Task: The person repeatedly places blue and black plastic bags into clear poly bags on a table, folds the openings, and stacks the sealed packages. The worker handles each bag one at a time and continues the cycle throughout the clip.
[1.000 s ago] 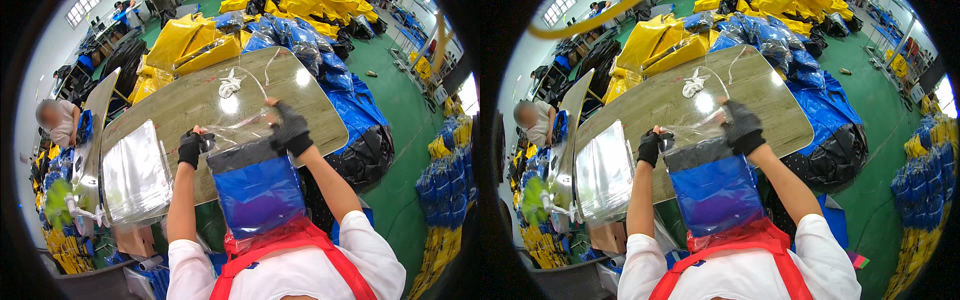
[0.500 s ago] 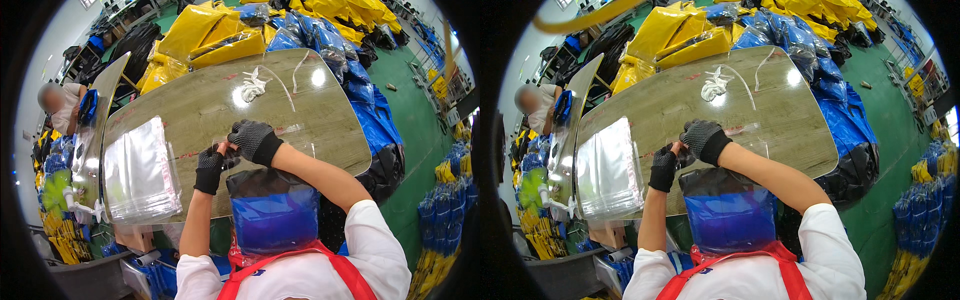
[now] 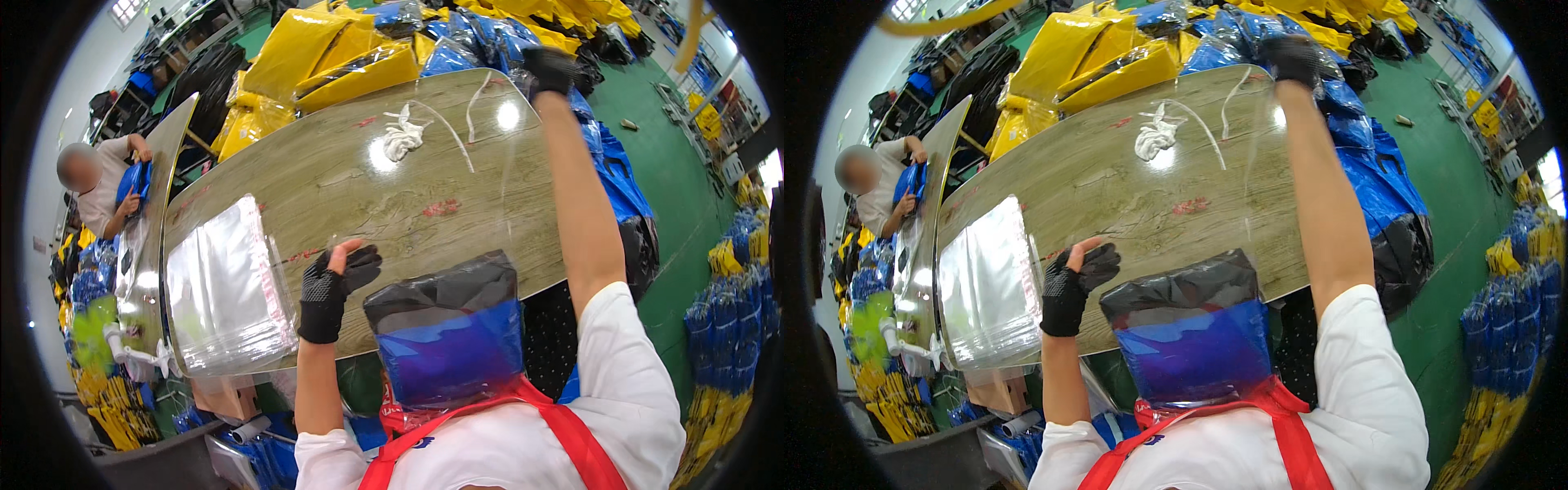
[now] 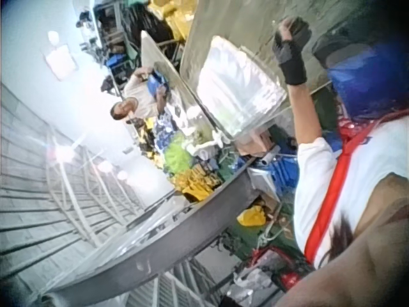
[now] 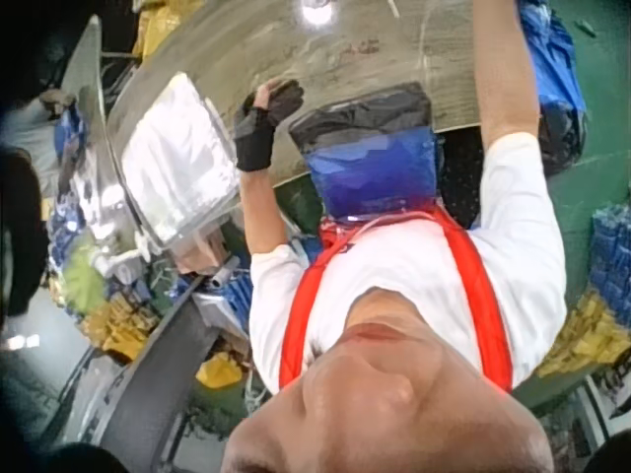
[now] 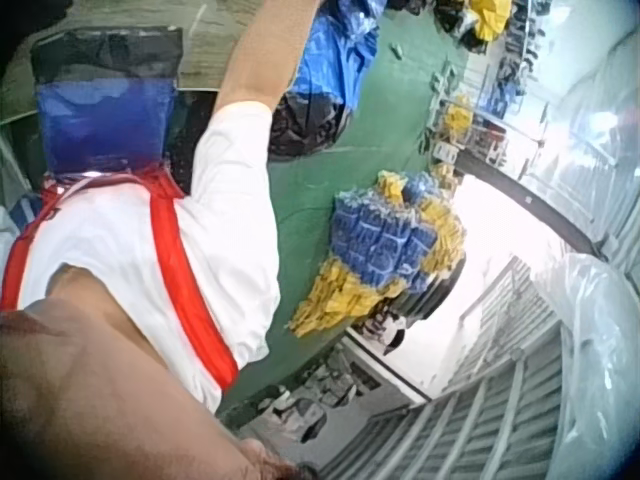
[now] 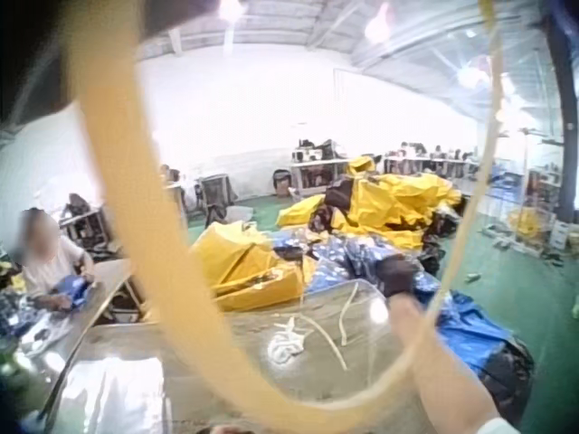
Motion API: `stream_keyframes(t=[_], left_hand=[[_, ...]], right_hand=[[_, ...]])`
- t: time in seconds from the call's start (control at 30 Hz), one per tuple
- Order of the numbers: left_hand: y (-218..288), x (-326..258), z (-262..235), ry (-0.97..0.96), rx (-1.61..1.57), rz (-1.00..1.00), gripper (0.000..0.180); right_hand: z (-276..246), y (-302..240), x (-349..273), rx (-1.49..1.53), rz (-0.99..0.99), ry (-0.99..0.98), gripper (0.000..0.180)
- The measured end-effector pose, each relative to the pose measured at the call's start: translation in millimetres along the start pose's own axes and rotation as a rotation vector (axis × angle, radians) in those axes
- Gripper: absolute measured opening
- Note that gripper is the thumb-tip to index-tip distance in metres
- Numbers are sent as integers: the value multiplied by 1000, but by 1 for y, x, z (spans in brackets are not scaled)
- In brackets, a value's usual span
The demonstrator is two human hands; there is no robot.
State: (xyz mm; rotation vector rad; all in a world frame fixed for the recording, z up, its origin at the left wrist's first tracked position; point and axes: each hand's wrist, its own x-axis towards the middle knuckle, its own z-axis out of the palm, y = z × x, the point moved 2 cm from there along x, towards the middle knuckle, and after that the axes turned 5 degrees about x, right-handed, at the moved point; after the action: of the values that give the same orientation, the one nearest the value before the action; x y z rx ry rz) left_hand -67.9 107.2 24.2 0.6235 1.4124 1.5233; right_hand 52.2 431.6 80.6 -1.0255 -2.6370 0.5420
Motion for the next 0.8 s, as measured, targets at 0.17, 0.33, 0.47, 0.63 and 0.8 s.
stream_keyframes(t=[0.17,0.33,0.47,0.63,0.8], left_hand=[[2,-5,-1,90,22,62,45],[37,-15,16,130,618,57,42],[54,-35,22,9,123,-143,47],[19,-41,9,-108,-21,83,45],[-1,-61,-10,-348,1082,558,36]], right_hand=[[30,33,-104,433,207,-358,43],[49,65,-147,1185,319,-420,36],[8,26,-173,1667,461,-429,39],[3,21,-203,1764,253,-307,39],[17,51,-258,276,-611,-145,40]])
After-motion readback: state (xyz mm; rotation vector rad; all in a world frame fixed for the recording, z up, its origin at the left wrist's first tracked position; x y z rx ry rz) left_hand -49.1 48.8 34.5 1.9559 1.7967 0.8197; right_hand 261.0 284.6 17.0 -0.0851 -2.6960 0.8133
